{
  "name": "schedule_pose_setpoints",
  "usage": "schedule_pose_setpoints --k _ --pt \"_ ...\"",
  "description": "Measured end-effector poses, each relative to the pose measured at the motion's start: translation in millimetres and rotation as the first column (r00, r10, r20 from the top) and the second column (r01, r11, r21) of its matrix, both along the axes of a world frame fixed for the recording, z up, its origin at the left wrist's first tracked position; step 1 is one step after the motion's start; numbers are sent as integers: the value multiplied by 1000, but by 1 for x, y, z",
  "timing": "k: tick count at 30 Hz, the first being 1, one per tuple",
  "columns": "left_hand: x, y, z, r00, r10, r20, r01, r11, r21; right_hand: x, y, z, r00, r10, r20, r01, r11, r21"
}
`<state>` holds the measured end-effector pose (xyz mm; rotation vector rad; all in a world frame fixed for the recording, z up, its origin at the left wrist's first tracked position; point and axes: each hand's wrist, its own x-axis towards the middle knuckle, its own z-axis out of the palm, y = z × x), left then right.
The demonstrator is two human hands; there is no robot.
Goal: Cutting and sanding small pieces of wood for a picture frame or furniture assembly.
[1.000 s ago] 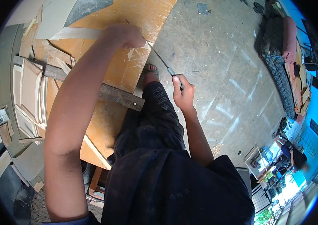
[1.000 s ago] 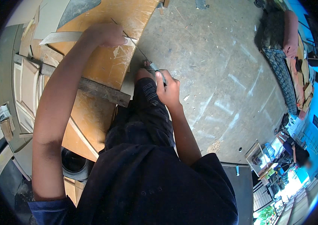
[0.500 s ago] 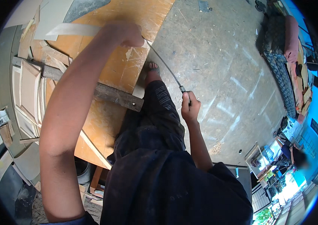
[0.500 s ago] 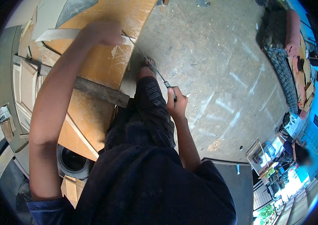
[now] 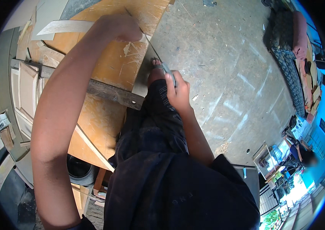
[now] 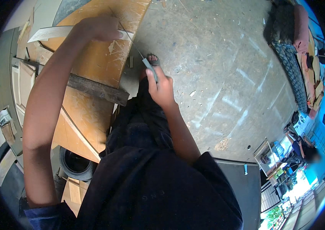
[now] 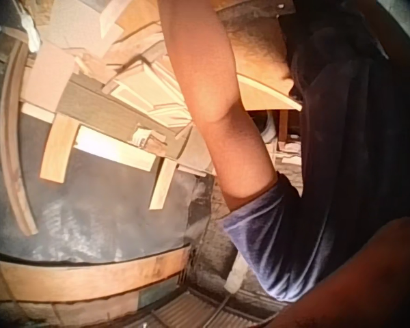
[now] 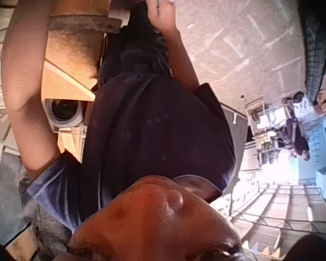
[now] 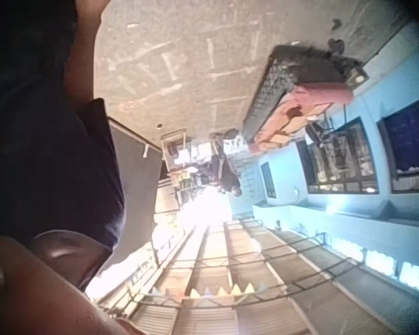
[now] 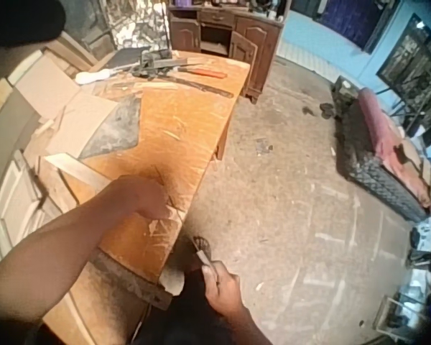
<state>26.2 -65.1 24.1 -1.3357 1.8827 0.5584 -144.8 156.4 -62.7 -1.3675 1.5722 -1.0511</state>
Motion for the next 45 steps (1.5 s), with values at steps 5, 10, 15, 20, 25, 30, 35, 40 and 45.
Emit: schedule_pose_setpoints --k 5,10,15,20,25,30,35,40,45 --pt "-2 10 10 998 50 -35 -50 999 -13 -8 -3 -1 998 19 -65 -15 998 63" --pt "-4 15 13 998 66 12 -66 998 -7 -9 -4 -1 994 10 -106 -5 999 50" --pt "0 14 11 997 63 -37 -66 996 -65 -42 46 13 991 50 -125 -24 979 205" --pt "0 8 5 998 -5 -64 1 998 -59 0 -8 -2 991 -11 -132 8 1000 -21" --pt "-1 6 10 999 51 6 -52 996 77 -25 33 -6 999 -8 -51 11 998 54" --pt "0 13 9 999 -33 -4 33 995 -91 -23 26 2 997 8 -77 0 994 112" --pt "-6 9 10 1000 11 26 -11 1000 -8 8 -19 -13 998 -19 -55 16 999 -50" --pt "2 6 2 999 34 14 -34 999 6 -31 38 -5 998 32 -54 -22 986 163" --pt "-8 7 6 1000 -3 -27 2 1000 -29 -3 -15 -16 990 24 -138 -26 999 -18"
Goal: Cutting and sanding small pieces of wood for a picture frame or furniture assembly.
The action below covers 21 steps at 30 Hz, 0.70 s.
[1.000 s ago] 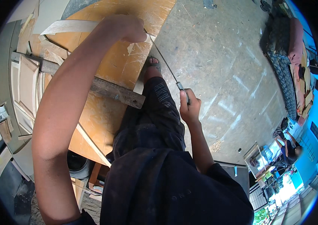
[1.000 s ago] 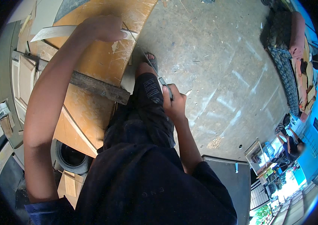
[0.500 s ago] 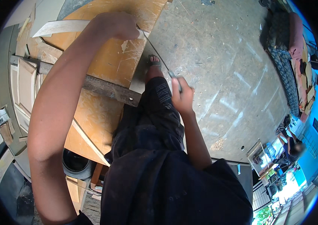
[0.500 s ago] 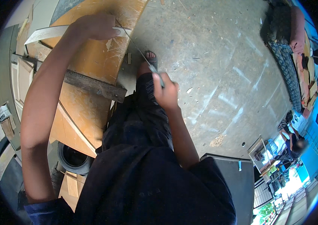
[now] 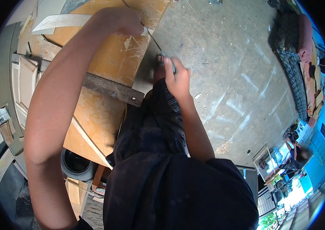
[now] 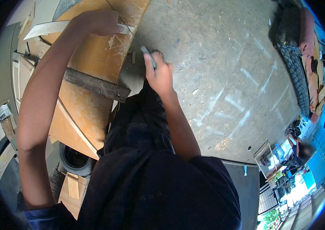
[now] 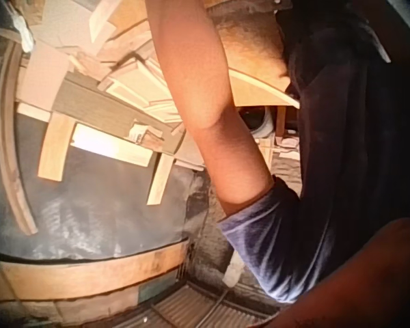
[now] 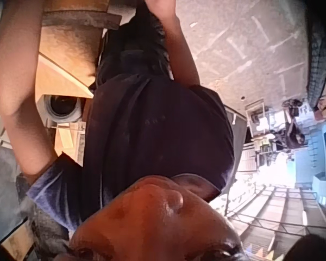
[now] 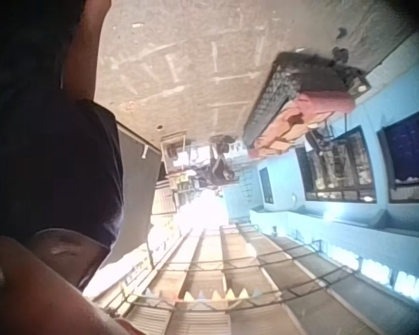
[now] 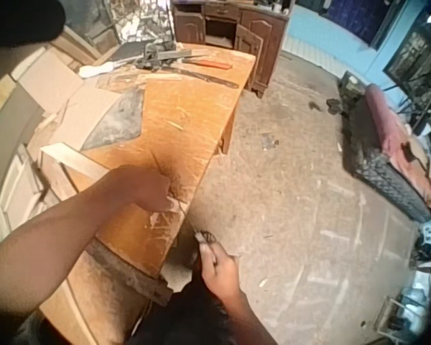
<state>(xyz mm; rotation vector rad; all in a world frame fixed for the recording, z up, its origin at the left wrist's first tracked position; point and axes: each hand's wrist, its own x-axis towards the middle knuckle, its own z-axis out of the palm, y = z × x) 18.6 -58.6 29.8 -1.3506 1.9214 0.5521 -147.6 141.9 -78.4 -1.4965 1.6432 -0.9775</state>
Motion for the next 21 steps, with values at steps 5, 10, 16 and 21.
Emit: schedule_pose_setpoints --k 5,10,16,21 --pt "22 1 -7 998 65 -2 -65 997 34 -14 42 -9 986 -19 167 5 997 82" --pt "6 -4 -5 999 4 38 -5 1000 29 -10 19 -2 996 -22 90 17 998 57" --pt "13 3 -2 998 68 1 -68 998 -8 4 7 -12 989 -9 147 9 1000 1" --pt "9 1 9 991 131 -11 -129 988 83 -27 52 -2 992 -14 124 -5 989 150"
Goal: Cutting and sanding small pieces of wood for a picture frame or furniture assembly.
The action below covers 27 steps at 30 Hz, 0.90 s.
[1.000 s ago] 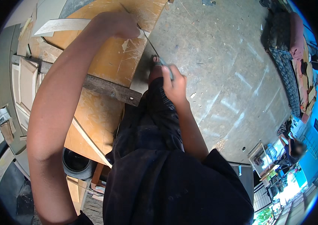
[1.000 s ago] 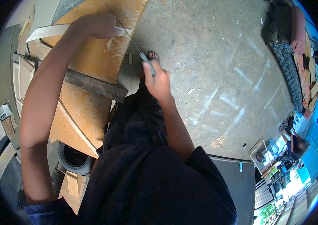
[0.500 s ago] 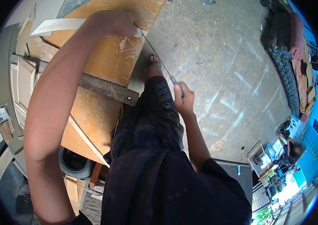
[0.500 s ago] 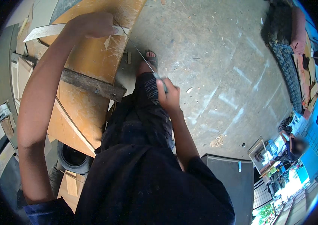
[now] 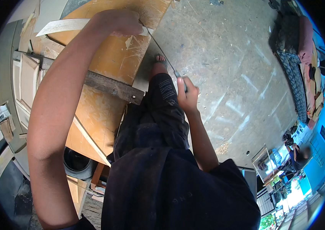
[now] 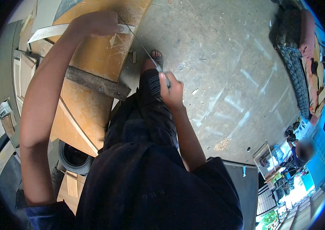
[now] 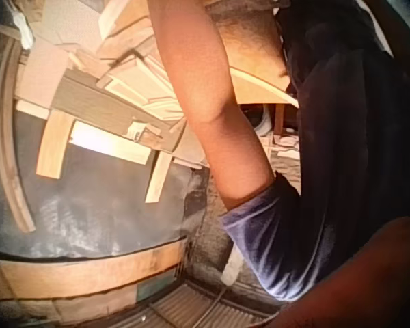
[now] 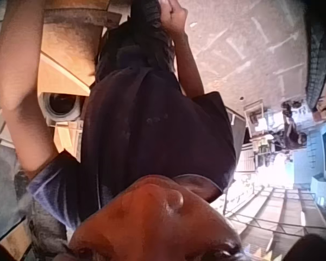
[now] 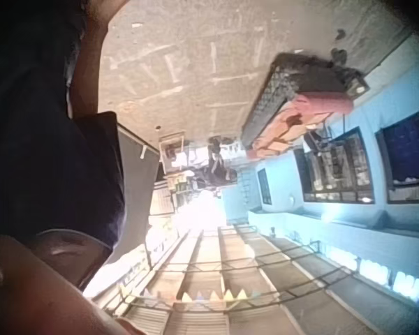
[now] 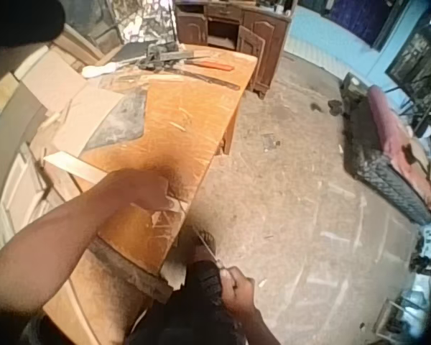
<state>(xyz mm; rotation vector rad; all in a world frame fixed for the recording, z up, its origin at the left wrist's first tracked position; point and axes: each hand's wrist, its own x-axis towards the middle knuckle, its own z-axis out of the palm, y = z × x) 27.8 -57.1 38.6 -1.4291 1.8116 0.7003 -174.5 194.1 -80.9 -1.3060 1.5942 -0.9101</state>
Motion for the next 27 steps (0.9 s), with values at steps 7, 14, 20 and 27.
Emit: schedule_pose_setpoints --k 7,14,20,27 --pt "4 -2 -9 998 -51 -35 49 998 -50 27 -47 -9 996 -18 83 25 997 -77" --pt "-5 0 -8 997 -75 -15 74 995 -71 23 -48 2 996 -29 85 38 993 -110" --pt "11 1 -18 996 -78 -35 74 992 -101 36 -44 -16 991 -36 131 61 980 -192" --pt "0 5 -16 999 -37 -37 30 984 -173 27 -55 -7 999 -5 34 11 981 -192"
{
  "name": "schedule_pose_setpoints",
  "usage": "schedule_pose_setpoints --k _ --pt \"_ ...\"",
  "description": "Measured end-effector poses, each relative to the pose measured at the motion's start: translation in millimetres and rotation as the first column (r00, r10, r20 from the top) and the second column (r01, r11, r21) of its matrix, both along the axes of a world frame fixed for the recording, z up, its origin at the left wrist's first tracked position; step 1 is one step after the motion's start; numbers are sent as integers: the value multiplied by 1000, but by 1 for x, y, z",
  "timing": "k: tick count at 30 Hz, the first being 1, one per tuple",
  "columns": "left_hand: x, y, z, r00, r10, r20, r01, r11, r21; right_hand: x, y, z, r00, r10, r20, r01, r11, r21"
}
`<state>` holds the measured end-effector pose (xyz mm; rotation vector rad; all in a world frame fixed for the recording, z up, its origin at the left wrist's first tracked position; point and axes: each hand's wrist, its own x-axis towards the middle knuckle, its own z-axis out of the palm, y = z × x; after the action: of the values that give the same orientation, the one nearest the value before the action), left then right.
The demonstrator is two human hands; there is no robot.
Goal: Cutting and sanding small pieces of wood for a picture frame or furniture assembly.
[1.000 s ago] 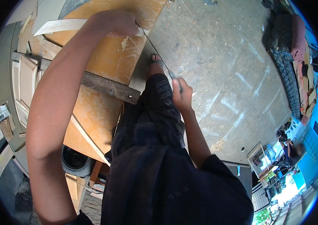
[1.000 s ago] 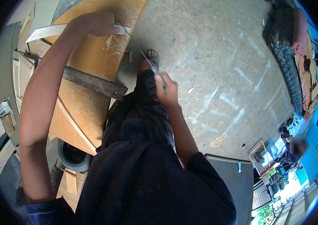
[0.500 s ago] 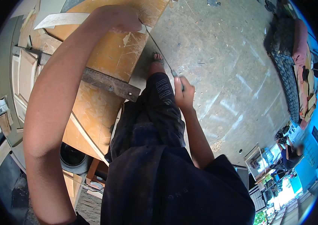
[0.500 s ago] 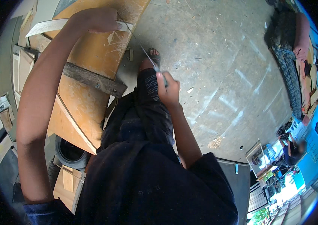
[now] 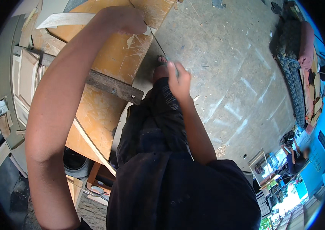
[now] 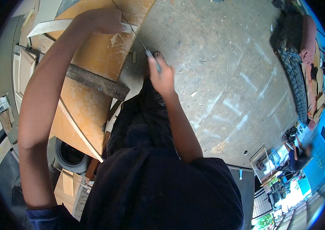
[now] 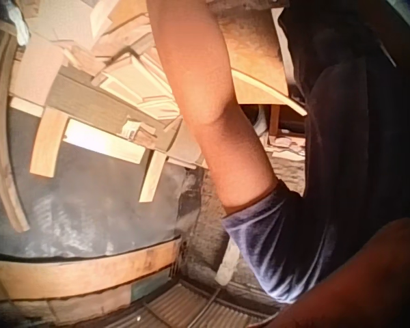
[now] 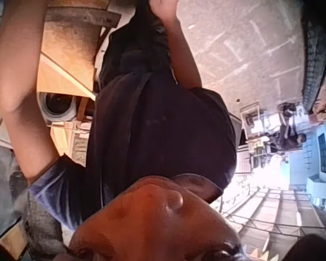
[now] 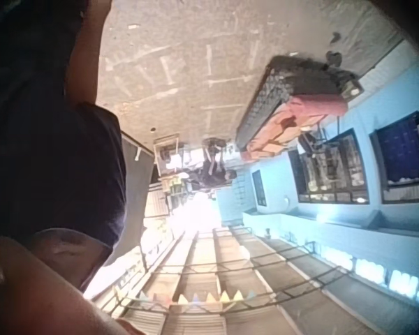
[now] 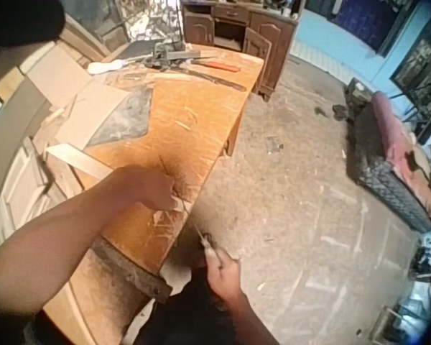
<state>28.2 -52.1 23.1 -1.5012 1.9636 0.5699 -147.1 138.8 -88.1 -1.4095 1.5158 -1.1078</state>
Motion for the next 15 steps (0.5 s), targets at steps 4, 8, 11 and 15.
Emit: schedule_pose_setpoints --k 4,8,11,15 --pt "-7 -13 6 995 -62 79 48 984 174 11 -23 -13 998 45 49 -48 996 79" --pt "5 -1 -2 1000 6 9 -6 999 42 -17 34 -23 989 26 148 -36 997 66" --pt "2 1 5 1000 -9 -25 9 1000 7 -15 29 -17 997 -8 76 3 998 62" --pt "-7 -2 12 999 0 34 -3 997 83 10 -30 -5 996 75 42 -82 977 196"
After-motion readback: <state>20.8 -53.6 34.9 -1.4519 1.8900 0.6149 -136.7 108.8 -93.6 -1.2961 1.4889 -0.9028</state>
